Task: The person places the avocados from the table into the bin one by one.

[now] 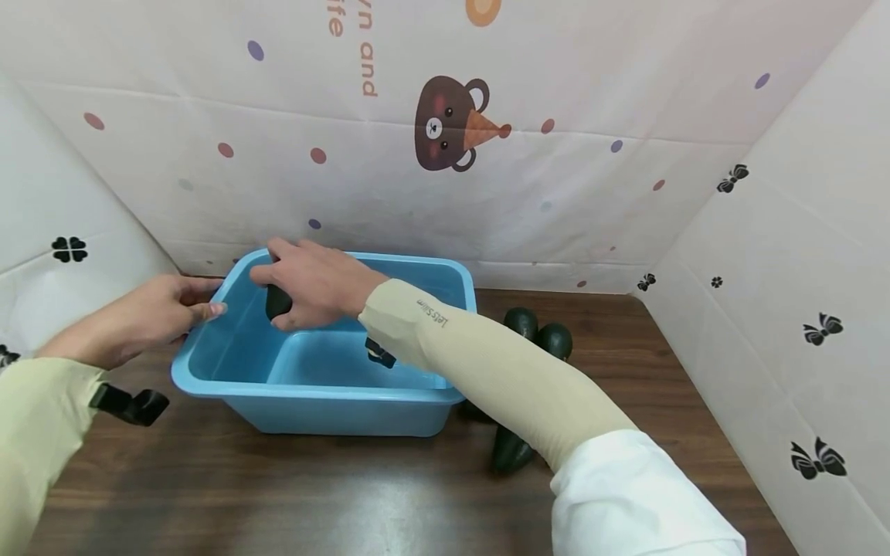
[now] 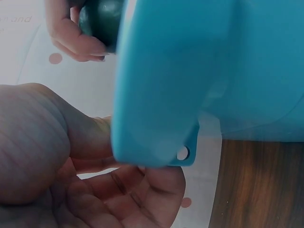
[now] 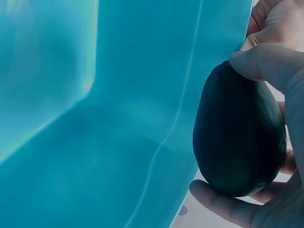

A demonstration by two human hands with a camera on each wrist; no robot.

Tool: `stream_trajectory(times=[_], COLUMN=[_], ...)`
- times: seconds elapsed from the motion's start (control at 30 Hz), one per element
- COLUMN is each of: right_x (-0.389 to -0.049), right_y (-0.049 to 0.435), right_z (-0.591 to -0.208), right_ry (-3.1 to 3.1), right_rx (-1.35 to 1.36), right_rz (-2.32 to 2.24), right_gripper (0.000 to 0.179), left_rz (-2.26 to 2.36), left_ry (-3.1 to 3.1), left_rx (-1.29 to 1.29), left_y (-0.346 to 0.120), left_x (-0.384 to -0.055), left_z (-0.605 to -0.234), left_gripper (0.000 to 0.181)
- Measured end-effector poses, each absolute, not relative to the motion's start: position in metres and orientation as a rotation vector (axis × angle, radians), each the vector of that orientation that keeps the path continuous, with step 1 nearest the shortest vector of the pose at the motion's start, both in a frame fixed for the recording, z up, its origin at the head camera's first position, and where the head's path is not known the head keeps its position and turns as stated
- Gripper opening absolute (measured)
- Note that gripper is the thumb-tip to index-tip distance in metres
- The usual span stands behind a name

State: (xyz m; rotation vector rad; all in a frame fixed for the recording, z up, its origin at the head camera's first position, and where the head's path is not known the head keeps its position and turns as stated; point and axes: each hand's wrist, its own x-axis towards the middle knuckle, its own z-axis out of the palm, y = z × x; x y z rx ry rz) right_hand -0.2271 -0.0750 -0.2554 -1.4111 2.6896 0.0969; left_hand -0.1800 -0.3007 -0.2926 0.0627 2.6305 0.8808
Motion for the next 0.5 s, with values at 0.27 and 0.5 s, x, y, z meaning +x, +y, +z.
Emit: stream_trajectory(times=[0.27,0.5], right_x=[-0.2242,-0.2207], right_y=[-0.0798,-0.0845], right_z=[-0.2577,-0.2594], right_ry=[2.682,2.687], right_rx=[-1.397,-1.413], right_rz=[0.137,0.169], right_gripper=[0.064,0.063], left_rz=[0.895,0.894], left_ry=[2.63,2.633], left_rx=[0.075,0.076], left_y=[-0.3003,-0.3016], left_x=[-0.1816,-0.1809], left_z=[-0.2927,-0.2933], left_gripper=[0.074,0.074])
